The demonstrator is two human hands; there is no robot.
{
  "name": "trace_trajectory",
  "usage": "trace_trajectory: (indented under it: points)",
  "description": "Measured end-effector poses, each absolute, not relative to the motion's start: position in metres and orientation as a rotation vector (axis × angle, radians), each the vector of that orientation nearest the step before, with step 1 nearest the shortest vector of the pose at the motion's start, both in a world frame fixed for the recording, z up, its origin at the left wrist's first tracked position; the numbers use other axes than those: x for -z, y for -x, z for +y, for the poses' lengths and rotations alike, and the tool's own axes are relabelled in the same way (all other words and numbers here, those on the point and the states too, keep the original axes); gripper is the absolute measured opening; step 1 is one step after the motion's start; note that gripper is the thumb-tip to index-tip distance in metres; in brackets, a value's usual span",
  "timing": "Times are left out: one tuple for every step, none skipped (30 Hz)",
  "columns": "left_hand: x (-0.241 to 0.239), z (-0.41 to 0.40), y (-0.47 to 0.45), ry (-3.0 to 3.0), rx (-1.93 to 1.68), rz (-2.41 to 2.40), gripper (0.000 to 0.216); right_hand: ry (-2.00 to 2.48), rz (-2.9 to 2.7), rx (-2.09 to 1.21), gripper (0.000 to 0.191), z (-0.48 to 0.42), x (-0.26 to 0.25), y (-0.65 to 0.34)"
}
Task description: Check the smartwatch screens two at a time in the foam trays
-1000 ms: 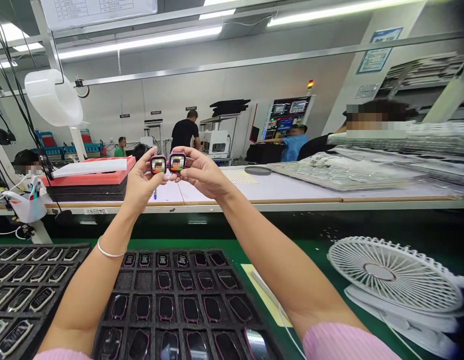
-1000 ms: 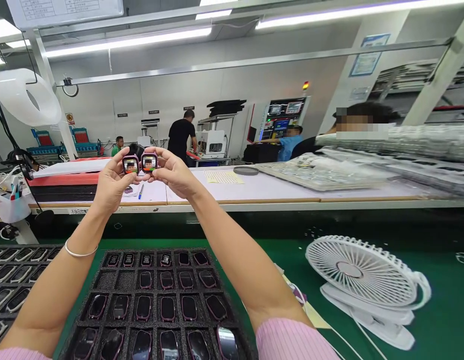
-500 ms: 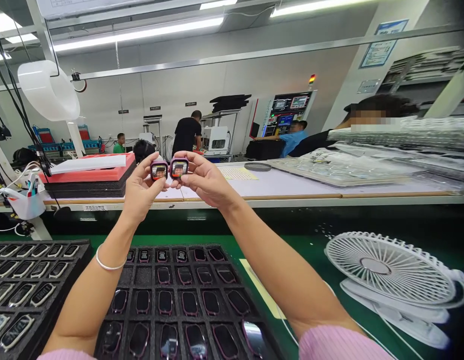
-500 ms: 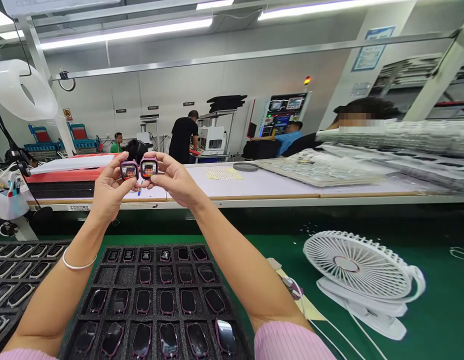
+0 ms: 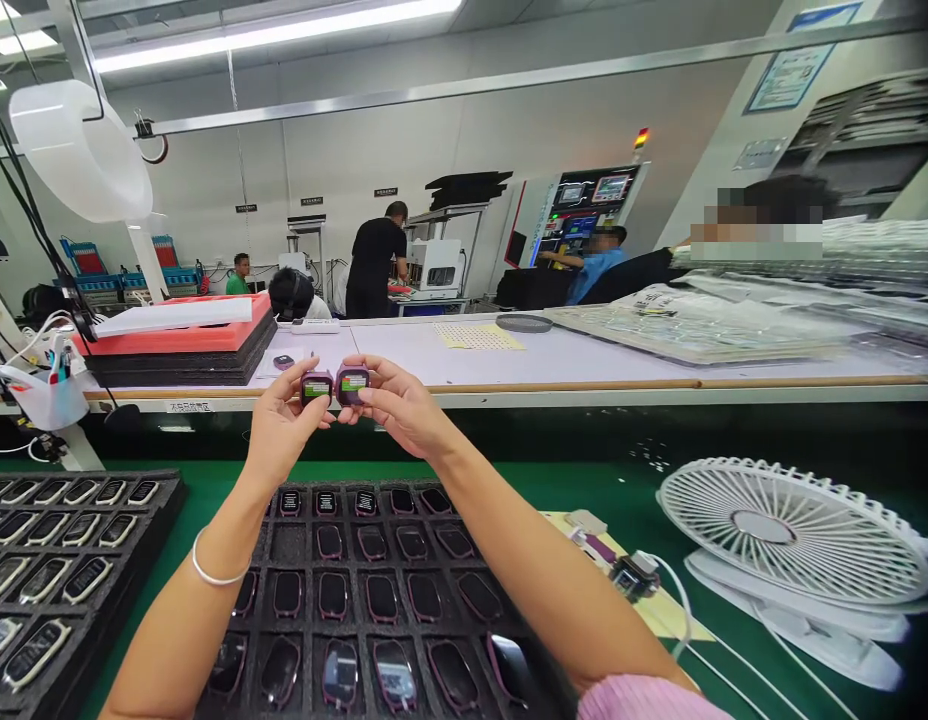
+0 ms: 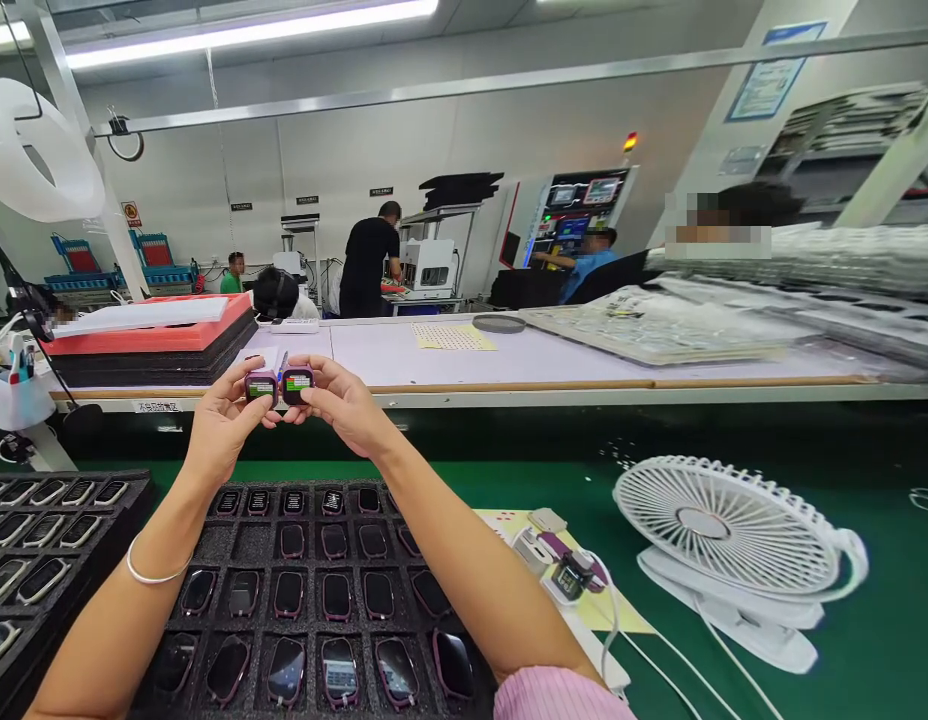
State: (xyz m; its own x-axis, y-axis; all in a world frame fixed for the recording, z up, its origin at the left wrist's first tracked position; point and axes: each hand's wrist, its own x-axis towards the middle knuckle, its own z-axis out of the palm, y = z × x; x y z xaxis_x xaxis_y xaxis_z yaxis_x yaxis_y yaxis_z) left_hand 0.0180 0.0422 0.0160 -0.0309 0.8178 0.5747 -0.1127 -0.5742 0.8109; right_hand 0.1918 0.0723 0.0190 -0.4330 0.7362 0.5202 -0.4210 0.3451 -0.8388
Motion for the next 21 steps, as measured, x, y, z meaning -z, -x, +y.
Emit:
trace_trajectory:
  points:
    - [-0.0164,0.042,-0.0188,-1.539,-1.699,0.765,0.054,0.301,-1.527,-1.336,0.038,0.072,-0.0196,-0.1919]
    - [-0.0166,0.0418,-0.0197,-1.533,-1.707,0.767,0.053,0.306,-1.528,-1.33,0.037,0.0717,-0.0199,-0.1921]
    - [-0.0164,0.0417,-0.0205,-1.529,-1.714,0.767,0.052,0.312,-1.528,-1.324,0.037,0.0713,-0.02,-0.1924]
    - [-0.016,0.0417,-0.0211,-1.527,-1.718,0.765,0.052,0.318,-1.527,-1.321,0.036,0.0709,-0.0198,-0.1928]
    - [-0.0153,0.0418,-0.0216,-1.525,-1.718,0.759,0.051,0.32,-1.526,-1.319,0.036,0.0705,-0.0195,-0.1933]
    - [-0.0145,0.0419,-0.0219,-1.525,-1.715,0.751,0.052,0.32,-1.524,-1.32,0.036,0.0701,-0.019,-0.1938]
    - [-0.0136,0.0421,-0.0219,-1.527,-1.709,0.744,0.052,0.319,-1.523,-1.321,0.037,0.0698,-0.0185,-0.1943]
    - [-0.0127,0.0421,-0.0218,-1.529,-1.702,0.738,0.053,0.318,-1.52,-1.322,0.037,0.0695,-0.018,-0.1946]
    - [-0.012,0.0421,-0.0215,-1.531,-1.694,0.733,0.053,0.318,-1.517,-1.323,0.038,0.0693,-0.0176,-0.1949]
    - [-0.0114,0.0419,-0.0211,-1.531,-1.688,0.729,0.054,0.321,-1.512,-1.322,0.039,0.069,-0.0172,-0.1949]
    - [-0.0111,0.0415,-0.0208,-1.53,-1.682,0.725,0.054,0.325,-1.508,-1.321,0.04,0.0687,-0.0169,-0.1947]
    - [-0.0111,0.041,-0.0205,-1.526,-1.674,0.72,0.054,0.33,-1.506,-1.317,0.039,0.0684,-0.0166,-0.1944]
    - [-0.0113,0.0403,-0.0203,-1.522,-1.666,0.716,0.054,0.336,-1.504,-1.311,0.038,0.0682,-0.0165,-0.1939]
    - [-0.0118,0.0395,-0.0203,-1.519,-1.658,0.713,0.053,0.343,-1.503,-1.302,0.037,0.068,-0.0163,-0.1934]
    - [-0.0123,0.0386,-0.0203,-1.517,-1.651,0.715,0.052,0.352,-1.503,-1.288,0.036,0.0678,-0.0161,-0.1928]
    - [-0.013,0.0377,-0.0204,-1.517,-1.645,0.721,0.051,0.362,-1.503,-1.272,0.035,0.0677,-0.0159,-0.1922]
    - [-0.0135,0.0367,-0.0205,-1.518,-1.641,0.731,0.05,0.374,-1.504,-1.256,0.034,0.0677,-0.0157,-0.1917]
    - [-0.014,0.0356,-0.0204,-1.518,-1.639,0.741,0.049,0.386,-1.504,-1.243,0.034,0.0676,-0.0154,-0.1914]
    - [-0.0142,0.0346,-0.0202,-1.515,-1.637,0.748,0.049,0.395,-1.505,-1.236,0.035,0.0674,-0.0151,-0.1911]
    - [-0.0142,0.0336,-0.0199,-1.51,-1.633,0.751,0.049,0.398,-1.507,-1.235,0.034,0.0672,-0.0147,-0.1911]
    - [-0.0139,0.0327,-0.0194,-1.502,-1.629,0.751,0.048,0.396,-1.511,-1.24,0.034,0.067,-0.0142,-0.1912]
